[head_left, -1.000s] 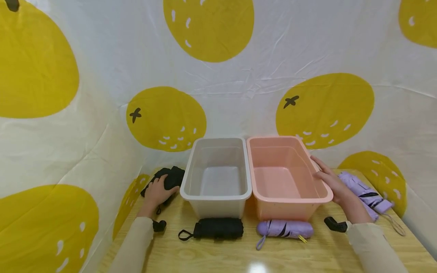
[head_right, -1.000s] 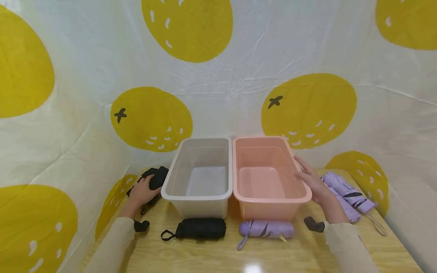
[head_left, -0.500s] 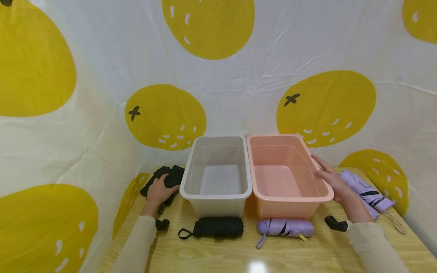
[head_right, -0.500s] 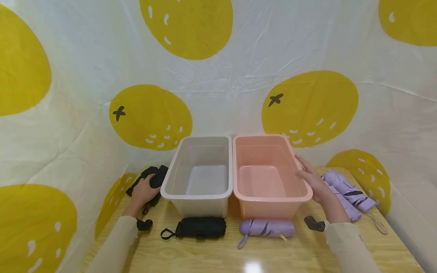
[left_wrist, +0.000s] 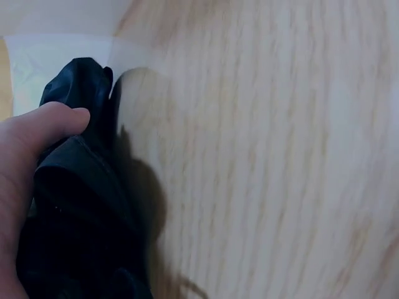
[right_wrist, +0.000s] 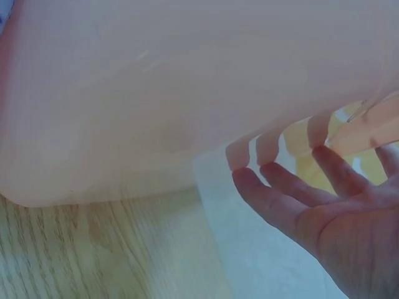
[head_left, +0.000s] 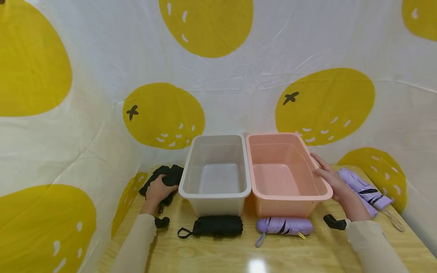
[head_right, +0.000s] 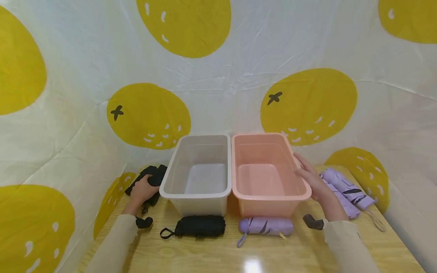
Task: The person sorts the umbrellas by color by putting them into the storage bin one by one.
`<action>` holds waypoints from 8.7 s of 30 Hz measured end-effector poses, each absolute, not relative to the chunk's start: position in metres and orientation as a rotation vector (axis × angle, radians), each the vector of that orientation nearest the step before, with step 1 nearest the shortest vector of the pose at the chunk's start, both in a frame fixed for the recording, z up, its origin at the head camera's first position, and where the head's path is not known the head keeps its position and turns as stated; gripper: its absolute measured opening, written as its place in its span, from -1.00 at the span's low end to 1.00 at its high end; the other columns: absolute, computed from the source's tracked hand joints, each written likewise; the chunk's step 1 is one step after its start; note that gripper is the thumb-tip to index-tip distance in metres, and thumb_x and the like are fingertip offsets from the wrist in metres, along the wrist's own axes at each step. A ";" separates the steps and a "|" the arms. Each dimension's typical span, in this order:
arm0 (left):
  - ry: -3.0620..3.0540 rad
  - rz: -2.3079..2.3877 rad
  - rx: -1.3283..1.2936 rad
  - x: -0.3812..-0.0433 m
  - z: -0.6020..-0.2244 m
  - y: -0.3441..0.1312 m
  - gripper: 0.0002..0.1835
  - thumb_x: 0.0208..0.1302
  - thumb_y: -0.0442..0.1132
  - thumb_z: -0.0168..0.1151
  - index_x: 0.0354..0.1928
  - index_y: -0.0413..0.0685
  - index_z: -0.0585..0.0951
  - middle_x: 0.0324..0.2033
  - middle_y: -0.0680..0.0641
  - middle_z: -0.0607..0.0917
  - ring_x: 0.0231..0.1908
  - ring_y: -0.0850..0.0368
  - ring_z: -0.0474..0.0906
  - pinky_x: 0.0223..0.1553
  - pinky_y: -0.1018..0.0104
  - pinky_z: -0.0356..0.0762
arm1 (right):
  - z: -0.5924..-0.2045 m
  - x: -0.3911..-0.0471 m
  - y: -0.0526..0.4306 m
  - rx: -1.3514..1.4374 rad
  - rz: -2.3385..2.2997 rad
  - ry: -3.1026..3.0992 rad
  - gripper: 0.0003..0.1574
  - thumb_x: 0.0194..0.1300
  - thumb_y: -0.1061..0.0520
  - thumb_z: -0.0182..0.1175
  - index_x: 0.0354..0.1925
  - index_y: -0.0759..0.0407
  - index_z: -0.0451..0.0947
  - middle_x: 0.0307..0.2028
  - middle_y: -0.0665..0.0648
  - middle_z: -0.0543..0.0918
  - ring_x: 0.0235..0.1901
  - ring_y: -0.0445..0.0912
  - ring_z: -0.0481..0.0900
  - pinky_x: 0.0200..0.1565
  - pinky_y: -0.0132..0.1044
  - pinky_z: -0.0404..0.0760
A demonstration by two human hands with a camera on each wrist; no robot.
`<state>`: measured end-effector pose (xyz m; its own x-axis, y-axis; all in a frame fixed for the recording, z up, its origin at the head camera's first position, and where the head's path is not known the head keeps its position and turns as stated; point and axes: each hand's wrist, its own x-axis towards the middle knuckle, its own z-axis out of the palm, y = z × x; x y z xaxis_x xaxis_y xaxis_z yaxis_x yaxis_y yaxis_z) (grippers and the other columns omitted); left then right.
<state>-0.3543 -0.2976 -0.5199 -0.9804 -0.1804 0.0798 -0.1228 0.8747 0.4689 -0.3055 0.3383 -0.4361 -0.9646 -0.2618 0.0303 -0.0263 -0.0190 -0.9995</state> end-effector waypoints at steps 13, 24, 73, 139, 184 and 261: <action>-2.824 -0.792 0.096 -0.344 -0.469 -0.303 -0.03 0.02 0.27 0.39 0.36 -0.17 0.32 0.20 -0.37 0.45 0.01 -0.34 0.48 -0.08 -0.22 0.47 | -0.440 -0.307 0.334 -0.325 -2.126 2.059 -0.13 0.50 0.26 -0.19 0.55 -0.17 -0.34 0.39 0.50 -0.19 -0.09 -0.14 0.59 -0.12 -0.07 0.62; -2.783 -0.798 -0.064 -0.346 -0.411 -0.312 0.03 -0.04 0.42 0.33 0.35 -0.11 0.36 0.16 -0.33 0.49 0.04 -0.30 0.46 -0.01 -0.21 0.41 | -0.445 -0.306 0.333 -0.339 -2.092 2.104 -0.13 0.50 0.21 -0.18 0.55 -0.20 -0.34 0.41 0.50 -0.22 -0.04 -0.13 0.54 -0.07 -0.08 0.59; -2.891 -0.806 -0.689 -0.395 -0.323 -0.154 -0.12 -0.08 0.18 0.51 0.30 0.02 0.43 0.13 -0.21 0.52 0.06 -0.12 0.47 0.06 -0.02 0.44 | -0.445 -0.302 0.340 -0.285 -2.066 2.148 -0.12 0.48 0.22 -0.20 0.55 -0.18 -0.36 0.42 0.46 -0.18 0.07 0.00 0.42 -0.02 -0.07 0.55; -3.149 -0.789 -0.693 -0.460 -0.439 -0.105 -0.21 -0.15 -0.26 0.62 0.23 -0.02 0.51 0.18 -0.14 0.54 0.15 -0.08 0.43 0.15 0.03 0.37 | -0.453 -0.296 0.342 -0.255 -2.123 2.144 -0.10 0.43 0.27 -0.17 0.56 -0.09 -0.31 0.40 0.49 -0.08 0.12 0.17 0.40 0.00 0.04 0.52; -2.753 -1.431 -0.680 -0.435 -0.310 -0.198 -0.31 0.29 -0.17 0.31 0.40 -0.18 0.30 0.23 -0.41 0.37 0.20 -0.28 0.33 0.13 -0.18 0.35 | -0.436 -0.295 0.356 -0.257 -2.105 2.165 -0.11 0.49 0.19 -0.15 0.55 -0.14 -0.37 0.45 0.40 -0.21 0.06 -0.10 0.44 -0.03 -0.17 0.55; -2.822 -0.982 0.170 -0.382 -0.535 -0.339 -0.06 0.08 0.11 0.44 0.34 -0.33 0.28 0.14 -0.55 0.35 0.06 -0.45 0.35 0.03 -0.25 0.35 | -0.451 -0.289 0.349 -0.333 -2.235 2.079 -0.17 0.49 0.26 -0.29 0.55 -0.06 -0.38 0.45 0.33 -0.25 0.09 -0.23 0.41 0.03 -0.32 0.48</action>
